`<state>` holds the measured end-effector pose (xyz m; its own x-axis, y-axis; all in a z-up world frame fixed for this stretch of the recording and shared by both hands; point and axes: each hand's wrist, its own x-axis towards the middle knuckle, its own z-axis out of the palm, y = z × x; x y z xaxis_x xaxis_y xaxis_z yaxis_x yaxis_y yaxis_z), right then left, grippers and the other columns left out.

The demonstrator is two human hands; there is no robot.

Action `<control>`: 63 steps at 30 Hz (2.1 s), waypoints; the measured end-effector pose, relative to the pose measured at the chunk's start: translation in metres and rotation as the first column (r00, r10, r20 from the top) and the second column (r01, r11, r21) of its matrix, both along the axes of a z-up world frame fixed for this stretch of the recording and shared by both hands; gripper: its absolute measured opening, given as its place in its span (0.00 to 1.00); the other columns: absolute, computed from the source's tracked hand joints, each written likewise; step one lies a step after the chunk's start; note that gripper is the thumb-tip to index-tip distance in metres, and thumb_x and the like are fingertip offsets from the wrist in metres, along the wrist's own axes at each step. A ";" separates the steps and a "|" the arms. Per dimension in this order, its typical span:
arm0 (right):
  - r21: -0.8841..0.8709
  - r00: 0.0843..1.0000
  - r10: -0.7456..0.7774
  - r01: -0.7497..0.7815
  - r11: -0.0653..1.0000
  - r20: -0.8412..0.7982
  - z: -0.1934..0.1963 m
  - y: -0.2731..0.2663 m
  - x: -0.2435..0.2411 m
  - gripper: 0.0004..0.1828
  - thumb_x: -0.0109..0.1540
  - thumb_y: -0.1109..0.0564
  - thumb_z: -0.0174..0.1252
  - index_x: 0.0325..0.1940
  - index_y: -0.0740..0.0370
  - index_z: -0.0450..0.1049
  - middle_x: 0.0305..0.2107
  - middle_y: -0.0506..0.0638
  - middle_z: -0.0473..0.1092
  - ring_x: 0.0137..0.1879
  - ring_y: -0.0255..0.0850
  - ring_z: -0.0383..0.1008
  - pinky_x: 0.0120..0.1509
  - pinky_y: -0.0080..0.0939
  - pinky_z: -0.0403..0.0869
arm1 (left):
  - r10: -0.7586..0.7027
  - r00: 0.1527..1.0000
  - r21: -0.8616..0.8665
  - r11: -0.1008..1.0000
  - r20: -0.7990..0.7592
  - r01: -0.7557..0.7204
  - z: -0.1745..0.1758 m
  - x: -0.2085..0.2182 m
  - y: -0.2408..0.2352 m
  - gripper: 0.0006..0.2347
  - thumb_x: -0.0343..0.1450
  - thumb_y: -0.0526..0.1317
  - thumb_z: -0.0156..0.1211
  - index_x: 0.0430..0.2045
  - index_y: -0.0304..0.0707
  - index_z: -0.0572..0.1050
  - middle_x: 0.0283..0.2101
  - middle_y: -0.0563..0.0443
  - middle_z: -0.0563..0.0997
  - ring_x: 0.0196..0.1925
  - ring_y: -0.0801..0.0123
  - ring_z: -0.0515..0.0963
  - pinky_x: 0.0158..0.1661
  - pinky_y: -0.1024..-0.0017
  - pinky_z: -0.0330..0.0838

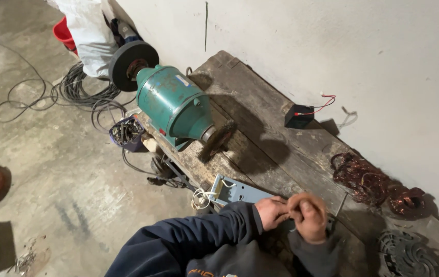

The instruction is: The recorder disassembles a metal housing unit using a screwdriver and pliers, and subsequently cleans metal components using a bench-mounted wire brush.

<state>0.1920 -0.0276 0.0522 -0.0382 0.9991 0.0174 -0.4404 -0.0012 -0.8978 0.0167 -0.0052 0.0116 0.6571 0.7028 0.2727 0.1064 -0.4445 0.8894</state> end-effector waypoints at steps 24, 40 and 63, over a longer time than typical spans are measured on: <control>0.310 0.781 -0.585 0.513 0.801 0.220 0.024 0.000 -0.058 0.17 0.71 0.48 0.53 0.39 0.66 0.70 0.30 0.51 0.70 0.29 0.34 0.63 0.33 0.36 0.61 | 0.056 0.997 0.033 0.998 -0.052 -0.055 -0.019 0.009 -0.007 0.08 0.74 0.41 0.60 0.45 0.44 0.78 0.46 0.44 0.82 0.49 0.49 0.80 0.50 0.59 0.76; 0.015 0.648 0.761 -0.761 0.648 -0.025 0.043 0.070 0.026 0.23 0.48 0.46 0.65 0.29 0.73 0.77 0.18 0.52 0.69 0.21 0.40 0.68 0.26 0.40 0.62 | 0.022 0.999 0.023 1.000 -0.029 -0.022 -0.007 0.000 0.000 0.05 0.72 0.40 0.61 0.39 0.44 0.79 0.42 0.45 0.82 0.47 0.50 0.81 0.51 0.60 0.76; 0.163 0.918 -0.397 0.393 0.905 -0.006 0.024 0.001 -0.040 0.22 0.72 0.47 0.54 0.33 0.68 0.69 0.19 0.54 0.64 0.25 0.35 0.63 0.32 0.36 0.62 | 0.047 0.996 0.019 0.999 -0.076 -0.046 -0.016 0.007 0.000 0.06 0.75 0.42 0.61 0.40 0.42 0.78 0.42 0.45 0.82 0.49 0.51 0.82 0.52 0.61 0.76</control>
